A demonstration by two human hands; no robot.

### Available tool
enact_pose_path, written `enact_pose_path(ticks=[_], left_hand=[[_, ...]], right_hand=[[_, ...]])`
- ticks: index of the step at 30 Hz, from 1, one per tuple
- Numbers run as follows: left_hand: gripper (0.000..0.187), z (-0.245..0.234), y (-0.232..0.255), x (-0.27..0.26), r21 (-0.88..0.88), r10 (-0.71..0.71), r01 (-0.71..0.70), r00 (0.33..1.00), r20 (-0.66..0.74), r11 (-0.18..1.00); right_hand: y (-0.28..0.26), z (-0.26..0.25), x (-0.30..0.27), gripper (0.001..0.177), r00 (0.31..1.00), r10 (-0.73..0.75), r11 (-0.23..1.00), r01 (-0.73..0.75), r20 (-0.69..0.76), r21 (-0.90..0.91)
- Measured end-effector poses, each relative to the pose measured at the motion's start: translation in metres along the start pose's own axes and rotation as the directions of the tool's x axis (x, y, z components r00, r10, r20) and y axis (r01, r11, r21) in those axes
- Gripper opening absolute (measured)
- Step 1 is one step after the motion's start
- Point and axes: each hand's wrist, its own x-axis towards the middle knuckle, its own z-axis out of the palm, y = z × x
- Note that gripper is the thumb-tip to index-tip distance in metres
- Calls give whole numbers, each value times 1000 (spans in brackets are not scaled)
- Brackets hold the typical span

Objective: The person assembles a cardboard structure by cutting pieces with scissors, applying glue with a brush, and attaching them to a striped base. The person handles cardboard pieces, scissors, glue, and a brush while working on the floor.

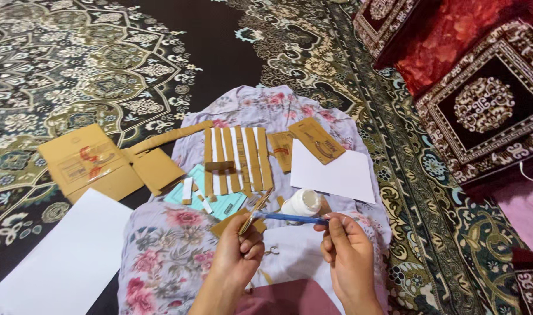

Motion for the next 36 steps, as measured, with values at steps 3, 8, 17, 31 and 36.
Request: enact_pose_path(ticks=[3,8,17,31,36], left_hand=[[29,6,2,-10,-14,-11,10,1000,-26,1000],[19,18,3,-19,27,-16,17,1000,-11,999],[23,20,3,-20,37,-24,24,1000,-2,999],[19,20,-1,-20,48,-29,29,1000,1,998],[19,25,-2,-27,73,11,-8,999,-37,997]], right_hand=[[6,5,-5,20,999,16,999,-15,28,-32],[5,4,-6,20,999,-4,999,6,42,-52],[4,4,-5,19,999,-17,999,19,34,-41],[0,-8,-1,19,996,-67,997,69,62,-34],[1,-6,-3,18,992,-78,996,82,99,-37]])
